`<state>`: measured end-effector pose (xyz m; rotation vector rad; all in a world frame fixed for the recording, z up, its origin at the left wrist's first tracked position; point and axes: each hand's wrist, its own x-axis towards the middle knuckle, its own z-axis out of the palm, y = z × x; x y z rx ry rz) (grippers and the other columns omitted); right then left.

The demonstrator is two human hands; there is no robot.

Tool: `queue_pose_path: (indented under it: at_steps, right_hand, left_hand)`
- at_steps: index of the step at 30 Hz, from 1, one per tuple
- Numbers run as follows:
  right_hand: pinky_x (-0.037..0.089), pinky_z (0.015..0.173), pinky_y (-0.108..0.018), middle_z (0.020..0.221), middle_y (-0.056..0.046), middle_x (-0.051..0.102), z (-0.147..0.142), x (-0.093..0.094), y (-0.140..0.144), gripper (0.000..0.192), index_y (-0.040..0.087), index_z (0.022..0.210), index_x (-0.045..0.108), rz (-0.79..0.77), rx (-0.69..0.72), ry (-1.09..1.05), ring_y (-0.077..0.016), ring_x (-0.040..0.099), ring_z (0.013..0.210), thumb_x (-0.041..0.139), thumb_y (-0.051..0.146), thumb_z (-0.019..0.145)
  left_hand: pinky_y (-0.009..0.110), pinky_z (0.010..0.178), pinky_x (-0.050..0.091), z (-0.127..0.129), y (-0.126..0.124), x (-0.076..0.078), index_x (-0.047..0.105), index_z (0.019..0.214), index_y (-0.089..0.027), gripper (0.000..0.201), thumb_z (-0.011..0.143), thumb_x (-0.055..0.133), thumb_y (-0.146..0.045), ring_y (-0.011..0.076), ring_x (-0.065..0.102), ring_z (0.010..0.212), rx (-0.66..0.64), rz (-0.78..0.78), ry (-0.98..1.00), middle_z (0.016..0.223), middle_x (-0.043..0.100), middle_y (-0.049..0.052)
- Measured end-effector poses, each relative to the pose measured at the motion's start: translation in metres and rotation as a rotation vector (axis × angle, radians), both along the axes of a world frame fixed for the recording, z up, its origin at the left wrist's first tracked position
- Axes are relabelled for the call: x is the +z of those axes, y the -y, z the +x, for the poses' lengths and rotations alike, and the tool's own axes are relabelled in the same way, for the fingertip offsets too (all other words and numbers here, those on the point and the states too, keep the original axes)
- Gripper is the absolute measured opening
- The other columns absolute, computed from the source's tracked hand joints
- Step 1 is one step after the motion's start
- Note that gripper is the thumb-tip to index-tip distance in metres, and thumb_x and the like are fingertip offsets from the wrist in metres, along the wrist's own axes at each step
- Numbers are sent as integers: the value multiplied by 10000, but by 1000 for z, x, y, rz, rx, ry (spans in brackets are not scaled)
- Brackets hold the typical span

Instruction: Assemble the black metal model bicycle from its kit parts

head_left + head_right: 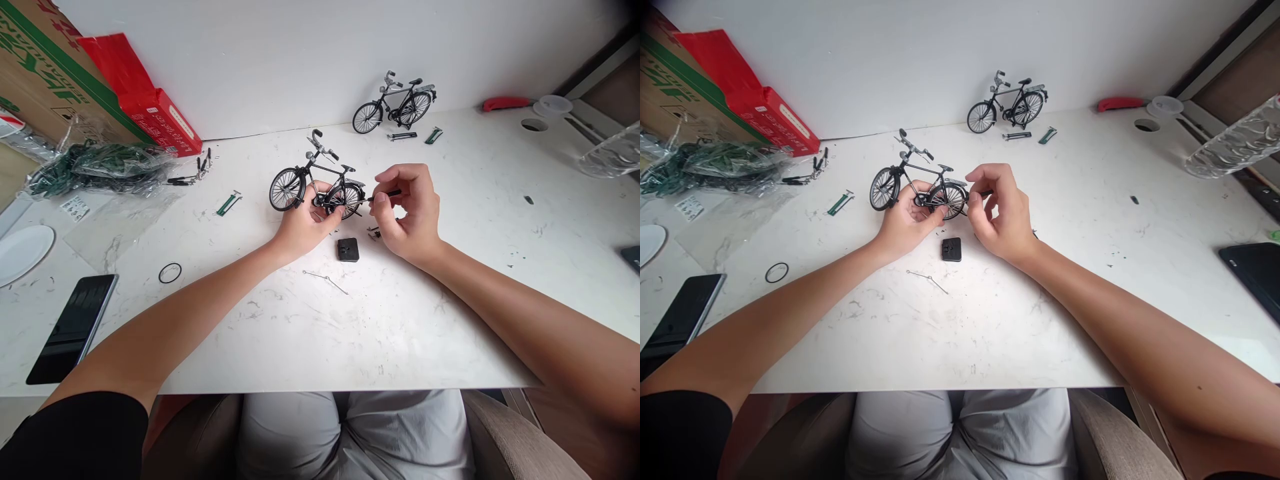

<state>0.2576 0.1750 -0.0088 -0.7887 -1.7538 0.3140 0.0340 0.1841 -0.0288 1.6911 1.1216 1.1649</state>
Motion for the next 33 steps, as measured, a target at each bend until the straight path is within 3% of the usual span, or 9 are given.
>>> queue_pose_path:
  at_steps: [3, 7, 13, 19, 28, 33]
  right_hand:
    - [557, 624, -447, 945, -73, 682, 0, 3, 0, 162, 317, 1174, 666, -9, -12, 35, -232, 639, 748, 547, 412, 1117]
    - [562, 691, -486, 901, -74, 639, 1, 6, -2, 307, 275, 1058, 735, 63, 4, 101, -242, 625, 747, 470, 408, 1135]
    - [615, 799, -511, 940, -77, 578, 1, 2, -6, 383, 303, 1090, 740, -4, 0, 128, -271, 643, 874, 494, 594, 1129]
    - [644, 838, -518, 979, -66, 552, 1, 0, -8, 368, 298, 1105, 712, -46, -2, 111, -233, 622, 811, 564, 634, 1098]
    - [610, 757, -435, 937, -32, 546, 0, -4, -10, 107, 281, 1076, 677, -49, -25, 182, -162, 483, 657, 644, 381, 1064]
    - [567, 717, -410, 911, -29, 559, 1, -2, -8, 60, 277, 1035, 689, -18, -11, 184, -173, 491, 673, 658, 255, 990]
  left_hand:
    - [387, 847, 696, 0, 0, -1, 618, 1292, -301, 375, 980, 804, -395, 188, 792, 846, -1, 2, 2, 1061, 777, 21]
    - [394, 860, 695, 0, -2, -2, 620, 1296, -305, 395, 971, 817, -412, 197, 792, 877, -7, 4, 10, 1050, 765, 21]
    - [394, 884, 695, 0, -1, 0, 620, 1287, -300, 383, 973, 813, -403, 200, 791, 913, -14, -3, 14, 1112, 761, 30]
    - [413, 895, 701, 1, 0, 1, 615, 1310, -305, 410, 966, 817, -398, 213, 795, 920, -15, -14, 25, 1079, 757, 24]
    - [380, 889, 690, 0, 0, 0, 618, 1316, -306, 389, 981, 800, -382, 202, 801, 922, -6, -17, 3, 1079, 766, 23]
    - [389, 889, 703, 0, -1, -1, 624, 1321, -306, 400, 975, 807, -391, 194, 797, 891, -1, 1, 5, 1103, 778, 23]
